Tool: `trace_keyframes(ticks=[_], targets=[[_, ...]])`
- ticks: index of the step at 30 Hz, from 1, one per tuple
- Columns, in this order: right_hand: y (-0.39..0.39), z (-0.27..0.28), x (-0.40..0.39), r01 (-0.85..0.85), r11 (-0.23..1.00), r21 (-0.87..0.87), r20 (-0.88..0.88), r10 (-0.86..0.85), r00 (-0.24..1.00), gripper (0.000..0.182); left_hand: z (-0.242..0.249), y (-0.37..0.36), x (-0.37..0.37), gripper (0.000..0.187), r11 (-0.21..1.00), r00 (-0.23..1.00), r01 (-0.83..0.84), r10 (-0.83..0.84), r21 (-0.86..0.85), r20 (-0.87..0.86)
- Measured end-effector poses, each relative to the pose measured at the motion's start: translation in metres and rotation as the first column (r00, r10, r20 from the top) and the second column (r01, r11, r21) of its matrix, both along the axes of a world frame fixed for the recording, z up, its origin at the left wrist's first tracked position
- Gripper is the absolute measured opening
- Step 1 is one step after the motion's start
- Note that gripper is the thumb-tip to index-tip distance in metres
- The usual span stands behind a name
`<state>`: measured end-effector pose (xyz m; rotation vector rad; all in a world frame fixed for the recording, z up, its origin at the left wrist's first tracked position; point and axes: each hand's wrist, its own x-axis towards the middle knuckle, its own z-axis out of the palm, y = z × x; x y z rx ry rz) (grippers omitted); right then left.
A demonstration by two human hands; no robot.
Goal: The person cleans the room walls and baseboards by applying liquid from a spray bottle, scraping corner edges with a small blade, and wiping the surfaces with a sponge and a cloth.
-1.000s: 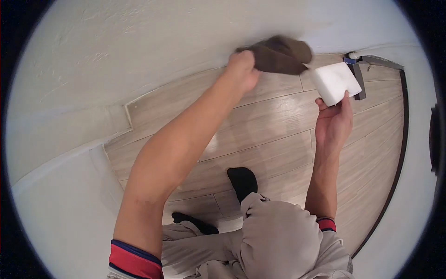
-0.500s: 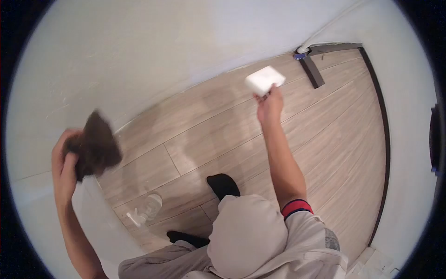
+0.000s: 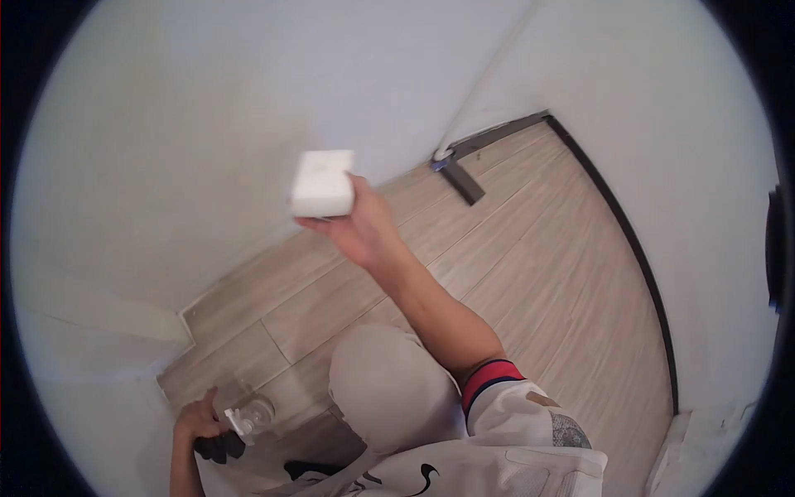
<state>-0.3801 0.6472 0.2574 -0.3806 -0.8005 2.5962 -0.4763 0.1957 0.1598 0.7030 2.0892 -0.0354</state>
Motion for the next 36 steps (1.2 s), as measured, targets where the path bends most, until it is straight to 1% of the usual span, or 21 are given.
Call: trace_keyframes(ticks=[2, 3, 6, 7, 9, 10, 12, 13, 15, 16, 17, 20, 21, 24, 25, 27, 30, 32, 33, 35, 36], targets=[[-0.027, 0.063, -0.008, 0.012, 0.998, 0.057, 0.031, -0.014, 0.999, 0.045, -0.028, -0.018, -0.019, 0.115, 0.997, 0.994, 0.071, -0.069, -0.019, 0.087], [-0.040, 0.083, -0.011, 0.003, 0.998, 0.069, 0.050, -0.006, 0.999, 0.045, -0.028, -0.021, -0.023, 0.116, 0.995, 0.994, 0.100, -0.100, -0.005, 0.031], [-0.052, 0.097, -0.005, -0.013, 0.994, 0.109, 0.088, 0.003, 0.996, 0.043, -0.031, -0.027, -0.022, 0.123, 0.989, 0.989, 0.132, -0.137, -0.069, -0.058], [-0.061, 0.095, -0.002, -0.011, 0.996, 0.085, 0.095, 0.003, 0.995, 0.043, -0.030, -0.020, -0.019, 0.130, 0.976, 0.981, 0.181, -0.187, -0.120, -0.041], [-0.086, 0.089, 0.019, 0.012, 0.999, 0.039, 0.098, -0.016, 0.995, 0.041, -0.040, -0.016, -0.009, 0.136, 0.970, 0.971, 0.231, -0.235, -0.072, -0.040], [-0.097, 0.090, 0.025, -0.020, 0.999, 0.036, 0.079, 0.017, 0.997, 0.041, -0.047, -0.021, -0.005, 0.139, 0.965, 0.965, 0.258, -0.260, -0.050, -0.040], [-0.120, 0.103, 0.032, -0.083, 0.996, 0.033, 0.044, 0.082, 0.996, 0.040, -0.067, -0.034, -0.001, 0.146, 0.965, 0.968, 0.248, -0.250, 0.090, 0.008], [-0.134, 0.110, 0.038, -0.096, 0.995, -0.013, 0.098, 0.097, 0.990, 0.039, -0.070, -0.038, 0.002, 0.149, 0.958, 0.969, 0.241, -0.247, 0.154, 0.024], [-0.154, 0.107, 0.053, -0.114, 0.988, -0.107, 0.184, 0.132, 0.974, 0.037, -0.075, -0.033, 0.017, 0.155, 0.953, 0.978, 0.209, -0.209, 0.219, -0.023], [-0.162, 0.105, 0.056, -0.111, 0.988, -0.105, 0.192, 0.129, 0.973, 0.035, -0.077, -0.028, 0.022, 0.157, 0.947, 0.982, 0.191, -0.187, 0.257, -0.041], [-0.168, 0.104, 0.060, -0.109, 0.989, -0.103, 0.199, 0.128, 0.972, 0.034, -0.063, -0.021, 0.032, 0.138, 0.920, 0.984, 0.176, -0.155, 0.351, -0.087], [-0.166, 0.097, 0.062, -0.103, 0.993, -0.063, 0.193, 0.113, 0.975, 0.030, -0.053, -0.004, 0.056, 0.101, 0.860, 0.995, -0.003, 0.054, 0.510, -0.085], [-0.163, 0.093, 0.062, -0.098, 0.994, -0.047, 0.190, 0.105, 0.976, 0.029, -0.052, 0.004, 0.070, 0.063, 0.754, 0.974, -0.100, 0.208, 0.649, -0.092], [-0.161, 0.092, 0.063, -0.168, 0.984, -0.058, 0.272, 0.178, 0.946, 0.028, -0.070, 0.008, 0.077, 0.048, 0.836, 0.970, 0.013, 0.123, 0.549, -0.210], [-0.160, 0.089, 0.061, -0.176, 0.982, -0.067, 0.258, 0.187, 0.948, 0.030, -0.074, 0.009, 0.078, 0.045, 0.810, 0.979, -0.050, 0.154, 0.584, -0.130], [-0.156, 0.084, 0.056, -0.187, 0.979, -0.080, 0.222, 0.200, 0.954, 0.034, -0.065, 0.022, 0.076, 0.037, 0.751, 0.979, -0.174, 0.204, 0.637, 0.027], [-0.150, 0.088, 0.048, -0.206, 0.971, -0.120, 0.221, 0.228, 0.948, 0.044, -0.080, 0.025, 0.072, 0.034, 0.641, 0.925, -0.375, 0.216, 0.670, 0.311], [-0.144, 0.082, 0.036, -0.211, 0.967, -0.145, 0.262, 0.243, 0.934, 0.056, -0.079, 0.028, 0.073, 0.035, 0.626, 0.905, -0.419, 0.229, 0.658, 0.358], [-0.143, 0.081, 0.029, -0.208, 0.964, -0.165, 0.281, 0.248, 0.927, 0.063, -0.067, 0.032, 0.070, 0.036, 0.625, 0.895, -0.437, 0.232, 0.646, 0.380], [-0.148, 0.070, 0.011, -0.143, 0.990, -0.006, 0.446, 0.131, 0.885, 0.071, -0.027, 0.045, 0.059, 0.037, 0.646, 0.879, -0.467, 0.261, 0.605, 0.399], [-0.148, 0.067, 0.009, -0.126, 0.989, 0.074, 0.517, 0.069, 0.853, 0.075, 0.003, 0.050, 0.054, 0.037, 0.654, 0.871, -0.481, 0.280, 0.583, 0.404]])
